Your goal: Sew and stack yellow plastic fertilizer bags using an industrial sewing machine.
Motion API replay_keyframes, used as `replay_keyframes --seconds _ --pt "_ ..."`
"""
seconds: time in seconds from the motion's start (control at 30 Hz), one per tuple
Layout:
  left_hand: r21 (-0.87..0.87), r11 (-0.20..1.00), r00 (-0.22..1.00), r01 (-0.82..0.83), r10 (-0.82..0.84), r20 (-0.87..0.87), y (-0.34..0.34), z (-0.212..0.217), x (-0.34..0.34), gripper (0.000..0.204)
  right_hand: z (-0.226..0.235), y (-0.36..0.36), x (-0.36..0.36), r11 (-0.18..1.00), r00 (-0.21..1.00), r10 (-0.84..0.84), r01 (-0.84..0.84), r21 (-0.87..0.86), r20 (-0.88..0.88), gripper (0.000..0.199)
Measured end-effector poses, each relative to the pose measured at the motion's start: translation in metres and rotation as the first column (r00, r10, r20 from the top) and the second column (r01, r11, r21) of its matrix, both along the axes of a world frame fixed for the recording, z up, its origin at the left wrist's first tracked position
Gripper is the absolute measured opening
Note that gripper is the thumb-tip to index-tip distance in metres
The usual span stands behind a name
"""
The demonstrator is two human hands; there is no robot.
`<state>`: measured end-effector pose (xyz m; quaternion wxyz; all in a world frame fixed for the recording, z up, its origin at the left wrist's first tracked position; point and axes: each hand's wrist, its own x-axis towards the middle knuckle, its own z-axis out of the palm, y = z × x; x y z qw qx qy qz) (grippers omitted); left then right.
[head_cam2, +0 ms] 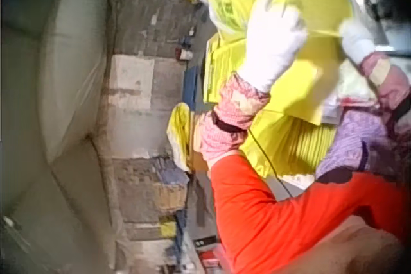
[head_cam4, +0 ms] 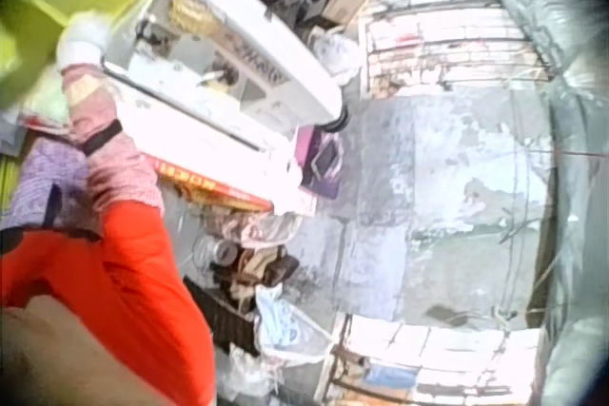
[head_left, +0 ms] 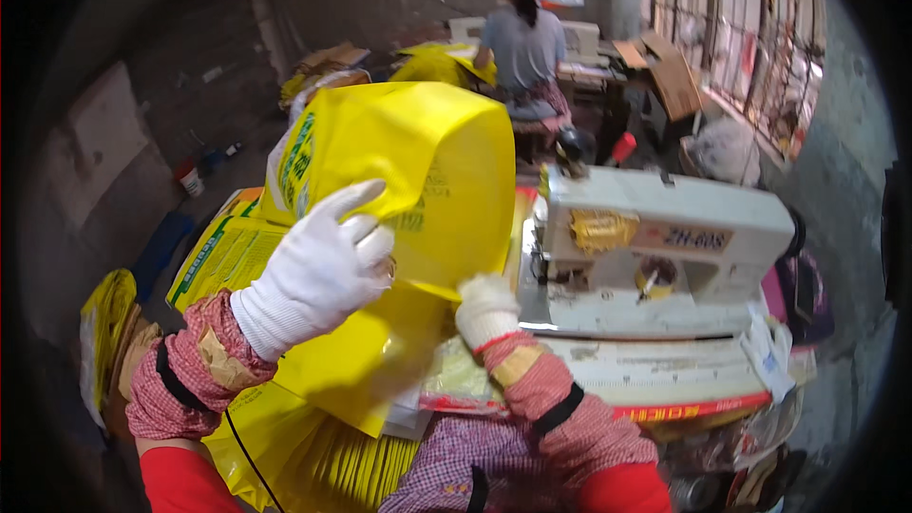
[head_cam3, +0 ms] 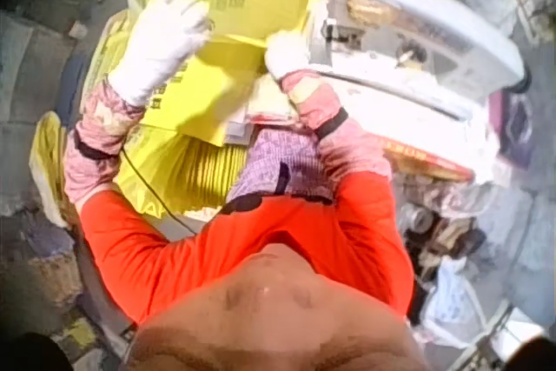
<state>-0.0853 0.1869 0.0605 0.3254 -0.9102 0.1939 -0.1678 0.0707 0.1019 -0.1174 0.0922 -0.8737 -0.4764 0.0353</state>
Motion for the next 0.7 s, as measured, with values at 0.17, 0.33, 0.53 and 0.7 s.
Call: replay_keyframes --seconds 0.17,0.33,0.53,0.7 --pt "-0.265 0.937 0.896 0.226 -0.094 0.434 0.038 -0.029 -0.025 0.042 -0.020 -0.017 -0.036 0.890 0.925 0.155 0.021 0.455 -0.346 0.032" --pt "-0.598 0.783 0.974 -0.171 0.225 0.016 0.100 -0.115 -0.061 0.071 0.023 -0.088 -0.027 0.667 0.683 0.366 0.281 0.690 -0.632 0.028" --pt "-0.857 0.251 0.744 -0.450 0.636 -0.205 0.165 -0.194 -0.060 0.058 0.002 -0.139 -0.013 0.543 0.417 0.350 0.639 0.544 -0.839 0.026" --pt "-0.517 0.432 0.592 -0.739 0.783 -0.193 0.186 -0.236 -0.038 0.033 -0.024 -0.147 -0.028 0.515 0.675 0.288 0.489 0.704 -0.679 0.037"
